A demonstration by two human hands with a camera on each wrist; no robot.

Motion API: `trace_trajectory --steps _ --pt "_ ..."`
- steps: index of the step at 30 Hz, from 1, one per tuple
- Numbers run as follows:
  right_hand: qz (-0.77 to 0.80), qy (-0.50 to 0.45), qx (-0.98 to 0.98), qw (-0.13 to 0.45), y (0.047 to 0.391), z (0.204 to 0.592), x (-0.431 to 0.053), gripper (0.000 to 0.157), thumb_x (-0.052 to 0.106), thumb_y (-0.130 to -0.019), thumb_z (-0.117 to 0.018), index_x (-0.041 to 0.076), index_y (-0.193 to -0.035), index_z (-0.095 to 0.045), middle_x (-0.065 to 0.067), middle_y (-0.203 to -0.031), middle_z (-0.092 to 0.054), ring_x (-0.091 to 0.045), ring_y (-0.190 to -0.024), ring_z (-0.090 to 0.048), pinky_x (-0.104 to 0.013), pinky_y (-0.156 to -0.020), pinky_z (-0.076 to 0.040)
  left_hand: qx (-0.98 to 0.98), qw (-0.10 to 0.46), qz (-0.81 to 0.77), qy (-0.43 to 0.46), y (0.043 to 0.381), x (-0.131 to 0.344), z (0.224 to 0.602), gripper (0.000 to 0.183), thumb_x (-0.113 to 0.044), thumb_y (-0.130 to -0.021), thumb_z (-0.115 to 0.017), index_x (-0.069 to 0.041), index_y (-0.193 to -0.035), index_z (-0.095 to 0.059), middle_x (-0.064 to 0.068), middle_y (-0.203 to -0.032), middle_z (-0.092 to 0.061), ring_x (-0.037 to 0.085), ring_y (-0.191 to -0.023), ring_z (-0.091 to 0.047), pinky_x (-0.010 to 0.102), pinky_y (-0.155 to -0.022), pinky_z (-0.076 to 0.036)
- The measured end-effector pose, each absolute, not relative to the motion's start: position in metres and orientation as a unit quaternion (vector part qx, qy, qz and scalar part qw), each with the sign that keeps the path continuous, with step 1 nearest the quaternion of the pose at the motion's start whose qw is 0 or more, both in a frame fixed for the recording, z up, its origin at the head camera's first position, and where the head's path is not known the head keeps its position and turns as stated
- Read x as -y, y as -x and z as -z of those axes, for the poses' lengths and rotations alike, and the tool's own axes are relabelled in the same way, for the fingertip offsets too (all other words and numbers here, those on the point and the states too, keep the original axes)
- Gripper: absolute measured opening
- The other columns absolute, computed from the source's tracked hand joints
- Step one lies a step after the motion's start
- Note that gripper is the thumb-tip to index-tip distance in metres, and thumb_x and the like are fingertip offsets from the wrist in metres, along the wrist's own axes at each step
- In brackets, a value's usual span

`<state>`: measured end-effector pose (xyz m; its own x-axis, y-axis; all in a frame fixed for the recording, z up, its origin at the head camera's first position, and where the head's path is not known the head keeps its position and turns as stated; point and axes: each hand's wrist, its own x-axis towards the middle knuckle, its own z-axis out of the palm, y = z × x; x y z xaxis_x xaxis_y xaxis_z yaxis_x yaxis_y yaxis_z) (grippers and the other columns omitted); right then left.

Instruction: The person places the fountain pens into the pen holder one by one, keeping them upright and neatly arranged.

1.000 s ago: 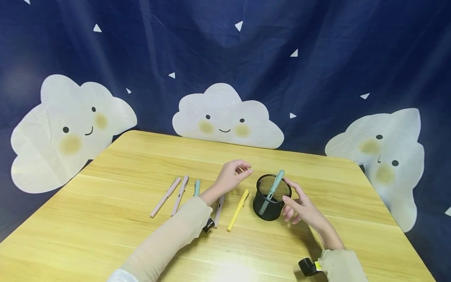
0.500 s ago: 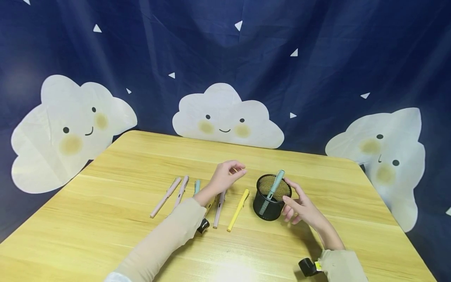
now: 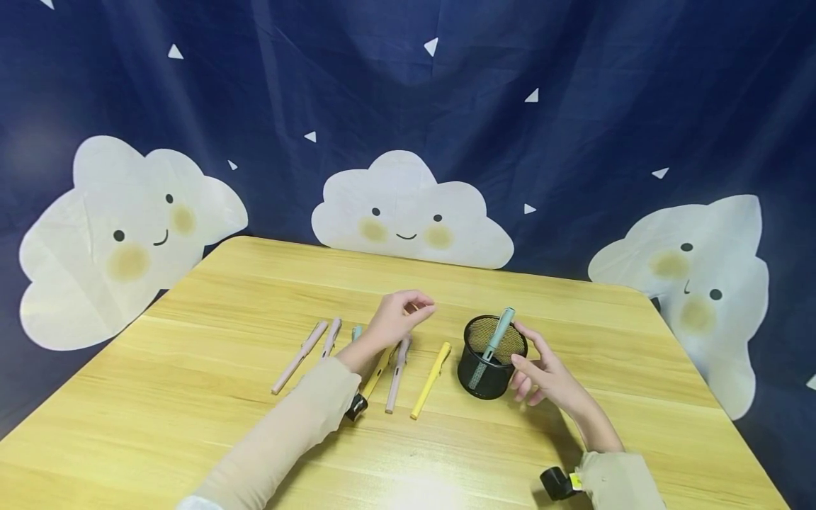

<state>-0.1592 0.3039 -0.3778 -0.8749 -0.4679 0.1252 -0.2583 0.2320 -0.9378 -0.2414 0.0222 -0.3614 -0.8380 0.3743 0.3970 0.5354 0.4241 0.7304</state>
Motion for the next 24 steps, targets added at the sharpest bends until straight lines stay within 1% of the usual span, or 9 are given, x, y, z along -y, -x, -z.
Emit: trace_trajectory --steps 9,16,24 --pt "0.574 0.233 -0.780 0.090 0.159 0.378 -0.303 0.053 0.008 -0.098 -0.030 0.032 -0.141 -0.011 -0.026 -0.069 -0.057 -0.024 -0.058 -0.062 -0.043 -0.043 -0.049 0.839 0.082 0.469 0.264 0.243 -0.008 0.358 0.018 -0.022 -0.087 -0.059 -0.007 -0.094 -0.066 -0.001 -0.083 -0.062 0.009 -0.066 -0.053 0.019 -0.061 -0.045" --pt "0.576 0.237 -0.777 0.093 0.159 0.378 -0.303 0.053 0.008 -0.098 -0.030 0.031 -0.141 -0.011 -0.023 -0.069 -0.059 -0.024 -0.058 -0.062 -0.041 -0.044 -0.049 0.844 0.093 0.459 0.263 0.244 0.003 0.359 0.017 -0.021 -0.087 -0.059 -0.007 -0.094 -0.066 0.000 -0.082 -0.062 0.009 -0.067 -0.053 0.019 -0.062 -0.045" --pt "0.574 0.234 -0.779 0.093 0.160 0.378 -0.303 0.053 0.007 -0.098 -0.029 0.028 -0.142 -0.009 -0.025 -0.069 -0.058 -0.024 -0.058 -0.062 -0.041 -0.044 -0.049 0.848 0.090 0.461 0.248 0.245 0.014 0.357 0.017 -0.022 -0.088 -0.058 -0.008 -0.094 -0.066 -0.002 -0.081 -0.062 0.011 -0.066 -0.053 0.021 -0.058 -0.044"
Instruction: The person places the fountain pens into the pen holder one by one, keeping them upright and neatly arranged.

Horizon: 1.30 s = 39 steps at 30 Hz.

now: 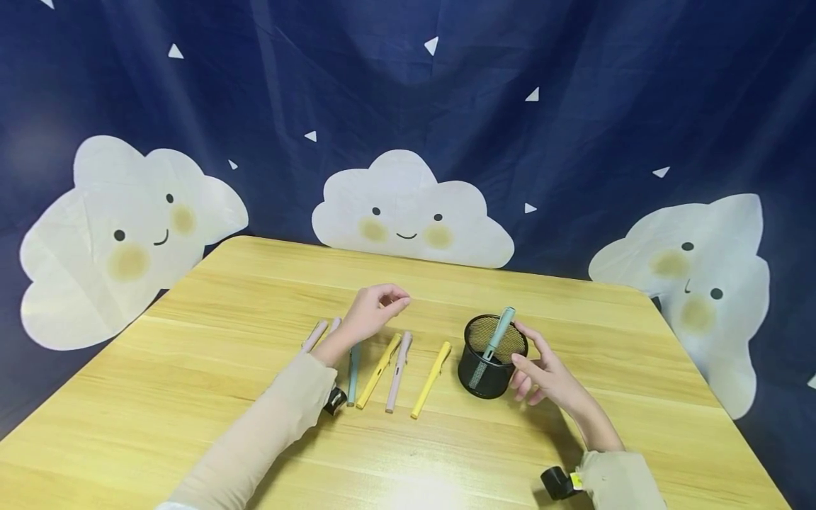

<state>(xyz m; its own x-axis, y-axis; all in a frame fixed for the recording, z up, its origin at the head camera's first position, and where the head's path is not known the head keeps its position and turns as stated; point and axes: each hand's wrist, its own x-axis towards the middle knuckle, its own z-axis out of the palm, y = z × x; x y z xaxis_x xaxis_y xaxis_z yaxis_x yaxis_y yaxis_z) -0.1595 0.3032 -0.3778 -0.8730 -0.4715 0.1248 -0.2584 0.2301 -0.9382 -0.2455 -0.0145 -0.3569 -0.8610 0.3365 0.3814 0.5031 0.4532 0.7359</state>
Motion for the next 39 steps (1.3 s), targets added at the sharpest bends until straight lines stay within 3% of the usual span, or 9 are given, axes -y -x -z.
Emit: trace_trajectory --steps 10,17,32,39 --pt "0.574 0.233 -0.780 0.092 0.158 0.376 -0.302 0.053 0.008 -0.098 -0.030 0.027 -0.142 -0.008 -0.025 -0.069 -0.058 -0.025 -0.058 -0.062 -0.042 -0.044 -0.049 0.850 0.107 0.458 0.236 0.250 0.032 0.356 0.016 -0.020 -0.087 -0.059 -0.007 -0.092 -0.066 -0.002 -0.075 -0.061 0.010 -0.063 -0.050 0.023 -0.056 -0.043" --pt "0.577 0.237 -0.777 0.092 0.158 0.376 -0.302 0.053 0.008 -0.098 -0.030 0.034 -0.140 -0.012 -0.021 -0.069 -0.060 -0.023 -0.058 -0.062 -0.041 -0.043 -0.049 0.846 0.118 0.471 0.221 0.251 0.046 0.357 0.015 -0.018 -0.086 -0.059 -0.006 -0.091 -0.066 -0.002 -0.071 -0.059 0.012 -0.062 -0.048 0.024 -0.056 -0.041" --pt "0.573 0.237 -0.779 0.093 0.158 0.377 -0.303 0.053 0.008 -0.098 -0.029 0.030 -0.142 -0.009 -0.024 -0.069 -0.058 -0.023 -0.058 -0.062 -0.042 -0.044 -0.049 0.846 0.115 0.476 0.209 0.247 0.072 0.354 0.014 -0.014 -0.087 -0.058 -0.003 -0.090 -0.066 0.001 -0.073 -0.059 0.014 -0.063 -0.048 0.025 -0.056 -0.041" --pt "0.573 0.238 -0.779 0.091 0.158 0.376 -0.302 0.053 0.008 -0.098 -0.029 0.022 -0.143 -0.005 -0.023 -0.069 -0.059 -0.025 -0.058 -0.062 -0.042 -0.044 -0.049 0.849 0.112 0.479 0.193 0.247 0.084 0.357 0.016 -0.014 -0.087 -0.058 0.000 -0.092 -0.066 0.005 -0.077 -0.062 0.015 -0.066 -0.050 0.026 -0.059 -0.042"
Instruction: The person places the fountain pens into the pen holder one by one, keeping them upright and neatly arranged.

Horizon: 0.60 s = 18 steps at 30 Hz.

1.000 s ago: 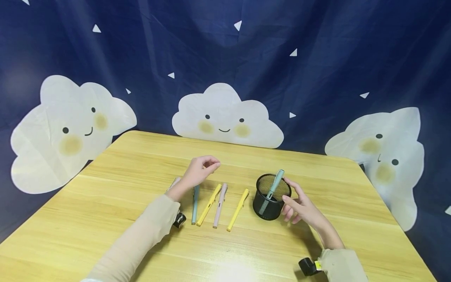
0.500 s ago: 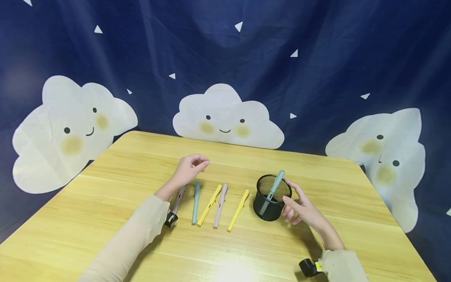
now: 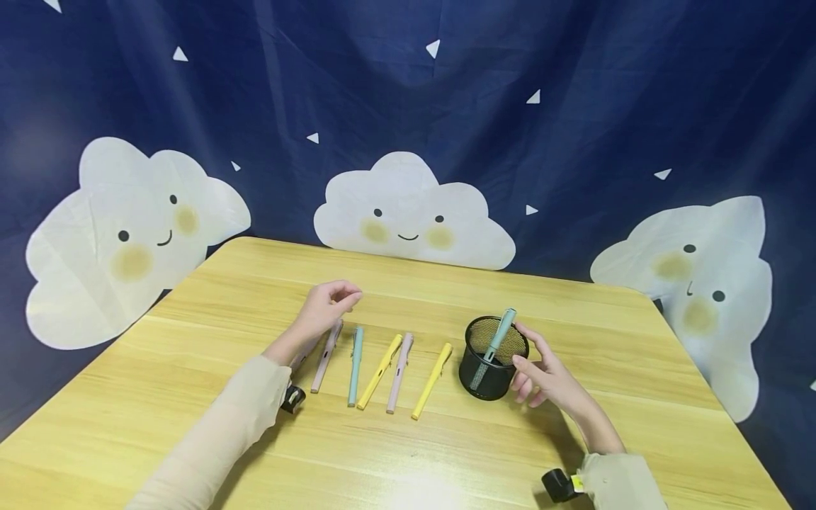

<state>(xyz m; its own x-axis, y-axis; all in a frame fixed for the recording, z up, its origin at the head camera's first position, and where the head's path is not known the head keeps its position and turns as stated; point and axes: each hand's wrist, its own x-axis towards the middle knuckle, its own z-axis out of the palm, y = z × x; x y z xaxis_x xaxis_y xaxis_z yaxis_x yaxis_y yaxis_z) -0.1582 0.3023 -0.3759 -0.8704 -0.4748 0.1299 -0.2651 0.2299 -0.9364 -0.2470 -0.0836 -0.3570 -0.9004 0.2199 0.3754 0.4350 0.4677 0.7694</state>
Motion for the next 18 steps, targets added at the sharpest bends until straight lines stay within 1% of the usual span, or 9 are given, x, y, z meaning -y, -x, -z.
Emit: trace_trajectory --steps 4,12,18 --pt "0.572 0.238 -0.779 0.091 0.158 0.376 -0.302 0.053 0.008 -0.098 -0.029 0.025 -0.143 -0.006 -0.024 -0.069 -0.058 -0.024 -0.058 -0.062 -0.042 -0.044 -0.049 0.853 0.102 0.480 0.178 0.248 0.091 0.359 0.016 -0.015 -0.088 -0.057 -0.001 -0.092 -0.065 0.008 -0.080 -0.062 0.016 -0.068 -0.050 0.027 -0.060 -0.043" --pt "0.573 0.239 -0.779 0.089 0.158 0.376 -0.302 0.052 0.008 -0.098 -0.029 0.026 -0.142 -0.007 -0.026 -0.069 -0.057 -0.024 -0.058 -0.062 -0.043 -0.043 -0.049 0.857 0.098 0.477 0.171 0.247 0.107 0.360 0.016 -0.016 -0.089 -0.056 -0.003 -0.092 -0.065 0.011 -0.080 -0.061 0.017 -0.067 -0.050 0.028 -0.060 -0.043" --pt "0.576 0.237 -0.777 0.090 0.157 0.375 -0.300 0.053 0.008 -0.098 -0.029 0.031 -0.141 -0.010 -0.020 -0.069 -0.060 -0.024 -0.058 -0.062 -0.042 -0.044 -0.049 0.861 0.092 0.472 0.167 0.246 0.117 0.362 0.016 -0.015 -0.089 -0.056 -0.003 -0.094 -0.065 0.016 -0.081 -0.060 0.017 -0.066 -0.050 0.027 -0.058 -0.043"
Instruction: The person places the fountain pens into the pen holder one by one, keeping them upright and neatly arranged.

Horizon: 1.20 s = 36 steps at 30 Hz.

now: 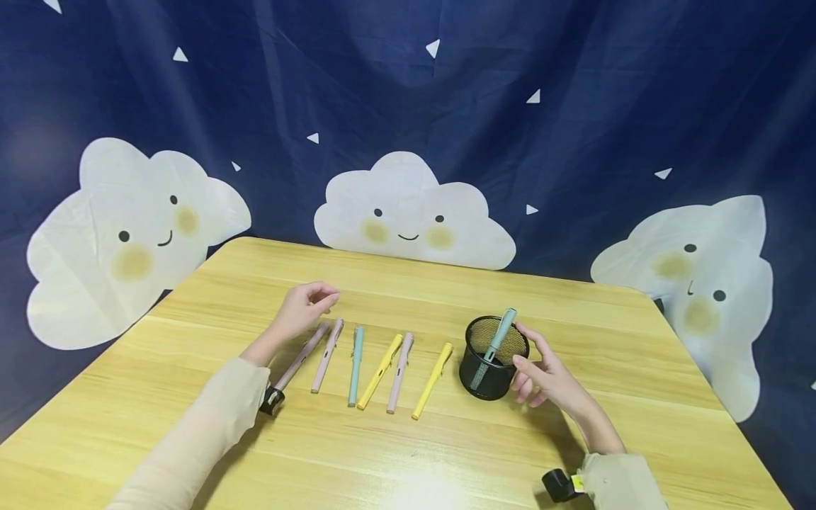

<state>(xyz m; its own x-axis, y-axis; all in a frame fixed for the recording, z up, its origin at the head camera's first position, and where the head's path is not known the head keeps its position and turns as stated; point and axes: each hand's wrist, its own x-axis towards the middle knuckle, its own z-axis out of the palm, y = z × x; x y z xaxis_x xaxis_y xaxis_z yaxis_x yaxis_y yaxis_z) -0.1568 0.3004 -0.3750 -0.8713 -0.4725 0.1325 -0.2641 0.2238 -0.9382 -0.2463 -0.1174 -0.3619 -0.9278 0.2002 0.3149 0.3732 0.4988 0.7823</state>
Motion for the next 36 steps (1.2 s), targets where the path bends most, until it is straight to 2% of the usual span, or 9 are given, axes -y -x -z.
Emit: trace_trajectory --steps 4,11,21,29,36 --pt "0.578 0.238 -0.775 0.093 0.156 0.374 -0.300 0.053 0.008 -0.098 -0.029 0.036 -0.139 -0.012 -0.015 -0.069 -0.061 -0.024 -0.059 -0.062 -0.041 -0.044 -0.049 0.867 0.095 0.463 0.161 0.245 0.123 0.364 0.018 -0.014 -0.088 -0.056 0.001 -0.096 -0.064 0.012 -0.077 -0.060 0.016 -0.065 -0.050 0.027 -0.057 -0.043" --pt "0.577 0.233 -0.777 0.097 0.157 0.374 -0.301 0.052 0.009 -0.099 -0.029 0.031 -0.141 -0.008 -0.020 -0.069 -0.060 -0.025 -0.059 -0.062 -0.041 -0.044 -0.049 0.872 0.102 0.453 0.155 0.244 0.135 0.368 0.018 -0.012 -0.087 -0.058 0.003 -0.095 -0.064 0.009 -0.074 -0.059 0.015 -0.063 -0.049 0.026 -0.057 -0.043" --pt "0.574 0.234 -0.779 0.096 0.157 0.375 -0.302 0.052 0.009 -0.099 -0.029 0.035 -0.140 -0.010 -0.019 -0.069 -0.060 -0.023 -0.059 -0.062 -0.042 -0.044 -0.049 0.884 0.099 0.430 0.157 0.245 0.151 0.371 0.016 -0.013 -0.087 -0.058 0.001 -0.091 -0.064 0.007 -0.070 -0.058 0.015 -0.061 -0.051 0.028 -0.056 -0.043" --pt "0.577 0.233 -0.777 0.096 0.157 0.374 -0.301 0.052 0.009 -0.099 -0.029 0.027 -0.142 -0.006 -0.018 -0.069 -0.061 -0.025 -0.058 -0.062 -0.042 -0.044 -0.049 0.895 0.070 0.408 0.168 0.247 0.163 0.372 0.015 -0.011 -0.086 -0.058 0.003 -0.091 -0.063 0.013 -0.074 -0.061 0.015 -0.060 -0.053 0.028 -0.056 -0.046" --pt "0.576 0.236 -0.776 0.099 0.157 0.374 -0.301 0.053 0.009 -0.099 -0.028 0.029 -0.142 -0.006 -0.022 -0.070 -0.059 -0.026 -0.058 -0.061 -0.042 -0.044 -0.049 0.904 0.033 0.390 0.170 0.248 0.167 0.372 0.020 -0.011 -0.086 -0.057 0.006 -0.095 -0.063 0.010 -0.076 -0.060 0.018 -0.063 -0.054 0.028 -0.057 -0.045"
